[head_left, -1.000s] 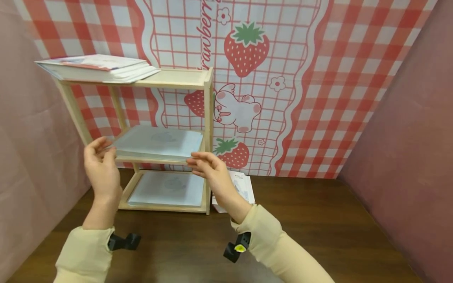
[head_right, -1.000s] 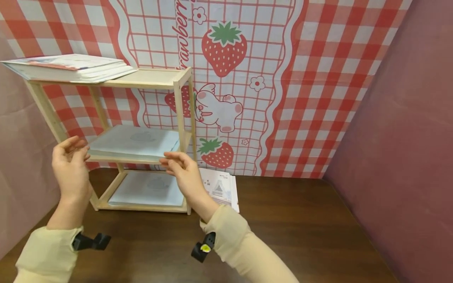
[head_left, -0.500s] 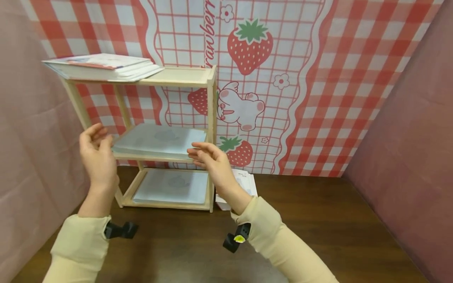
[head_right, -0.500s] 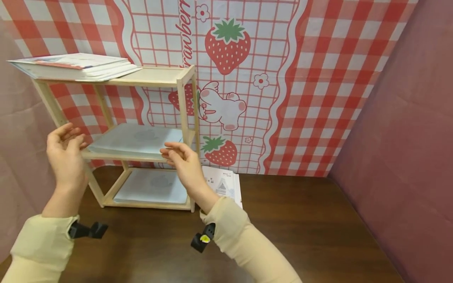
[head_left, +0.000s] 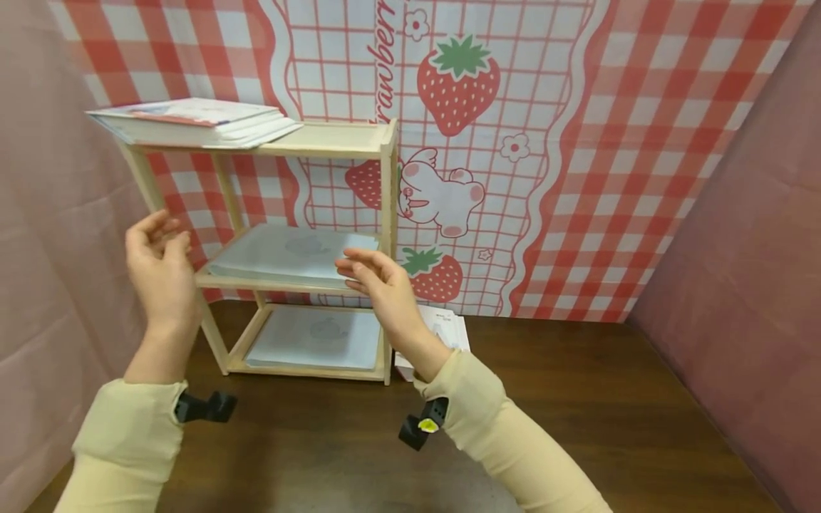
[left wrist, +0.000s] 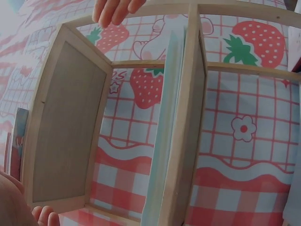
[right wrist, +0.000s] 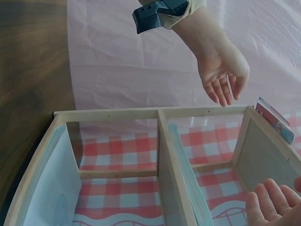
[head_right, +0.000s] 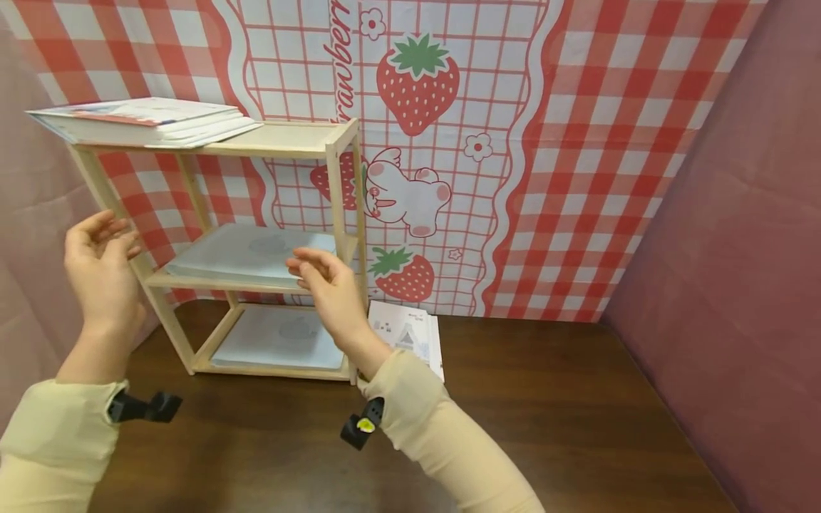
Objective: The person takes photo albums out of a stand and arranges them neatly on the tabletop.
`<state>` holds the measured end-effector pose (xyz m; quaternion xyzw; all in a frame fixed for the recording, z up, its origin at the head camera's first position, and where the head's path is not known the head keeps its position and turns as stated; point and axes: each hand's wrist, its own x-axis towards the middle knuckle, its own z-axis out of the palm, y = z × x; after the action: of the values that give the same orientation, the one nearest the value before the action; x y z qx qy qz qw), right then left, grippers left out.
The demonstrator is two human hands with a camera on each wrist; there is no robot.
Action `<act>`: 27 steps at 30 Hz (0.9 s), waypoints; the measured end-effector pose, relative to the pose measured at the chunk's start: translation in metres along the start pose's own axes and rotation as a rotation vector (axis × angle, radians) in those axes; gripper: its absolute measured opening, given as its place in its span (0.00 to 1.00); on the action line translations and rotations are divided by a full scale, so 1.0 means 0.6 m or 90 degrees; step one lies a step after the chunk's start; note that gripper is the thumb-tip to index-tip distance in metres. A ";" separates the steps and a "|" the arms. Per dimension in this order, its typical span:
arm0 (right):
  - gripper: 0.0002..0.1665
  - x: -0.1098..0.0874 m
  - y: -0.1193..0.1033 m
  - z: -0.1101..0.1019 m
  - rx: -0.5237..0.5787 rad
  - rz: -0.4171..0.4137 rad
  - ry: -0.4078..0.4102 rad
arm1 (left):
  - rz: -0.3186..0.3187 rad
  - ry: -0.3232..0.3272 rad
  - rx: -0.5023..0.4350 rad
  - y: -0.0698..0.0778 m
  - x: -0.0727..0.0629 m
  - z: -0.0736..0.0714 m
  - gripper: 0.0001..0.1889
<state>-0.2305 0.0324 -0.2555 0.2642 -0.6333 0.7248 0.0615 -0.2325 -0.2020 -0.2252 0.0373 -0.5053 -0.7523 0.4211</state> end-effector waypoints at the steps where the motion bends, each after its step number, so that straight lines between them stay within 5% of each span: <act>1: 0.18 0.001 -0.001 0.000 -0.007 -0.008 -0.003 | 0.002 0.000 0.002 0.000 0.000 0.000 0.17; 27: 0.20 0.063 -0.054 0.046 -0.081 -0.099 -0.065 | 0.005 0.007 0.023 0.055 0.053 0.025 0.21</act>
<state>-0.2408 0.0031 -0.2077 0.3448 -0.6578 0.6618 0.1020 -0.2403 -0.2169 -0.1801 0.0469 -0.5169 -0.7410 0.4261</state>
